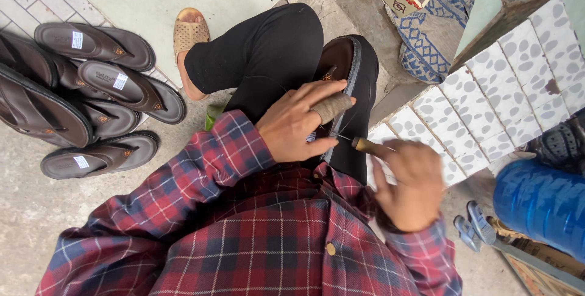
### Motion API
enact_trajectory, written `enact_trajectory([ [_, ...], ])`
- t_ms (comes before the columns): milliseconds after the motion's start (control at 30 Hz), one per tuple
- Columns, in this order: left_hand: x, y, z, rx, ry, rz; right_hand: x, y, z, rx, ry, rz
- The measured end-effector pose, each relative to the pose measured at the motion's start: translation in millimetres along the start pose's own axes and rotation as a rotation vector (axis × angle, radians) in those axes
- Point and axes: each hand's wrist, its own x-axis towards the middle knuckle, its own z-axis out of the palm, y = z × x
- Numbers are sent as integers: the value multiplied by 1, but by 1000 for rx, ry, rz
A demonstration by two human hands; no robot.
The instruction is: The person sits on a low stool and sews the sole of a brown sandal using a needle and thread. They repeatedly push the needle through the sandal's edge and pull the thread tight while holding the sandal steady with their other hand.
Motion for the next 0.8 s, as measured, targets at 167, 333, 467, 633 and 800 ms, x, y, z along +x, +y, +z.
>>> enact_trajectory([
  [167, 0, -5, 30, 214, -57, 0, 10, 4, 36, -297, -433, 5],
  [333, -3, -2, 17, 184, -126, -102, 27, -14, 16, -287, -791, 97],
  [467, -7, -11, 24, 232, -111, -82, 31, -19, 11, -298, -805, 114],
  [633, -12, -19, 32, 273, -19, -62, 42, -5, -8, -450, -915, -63],
  [800, -15, -33, 41, 152, -21, -91, 55, 51, -96, -620, -789, 51],
])
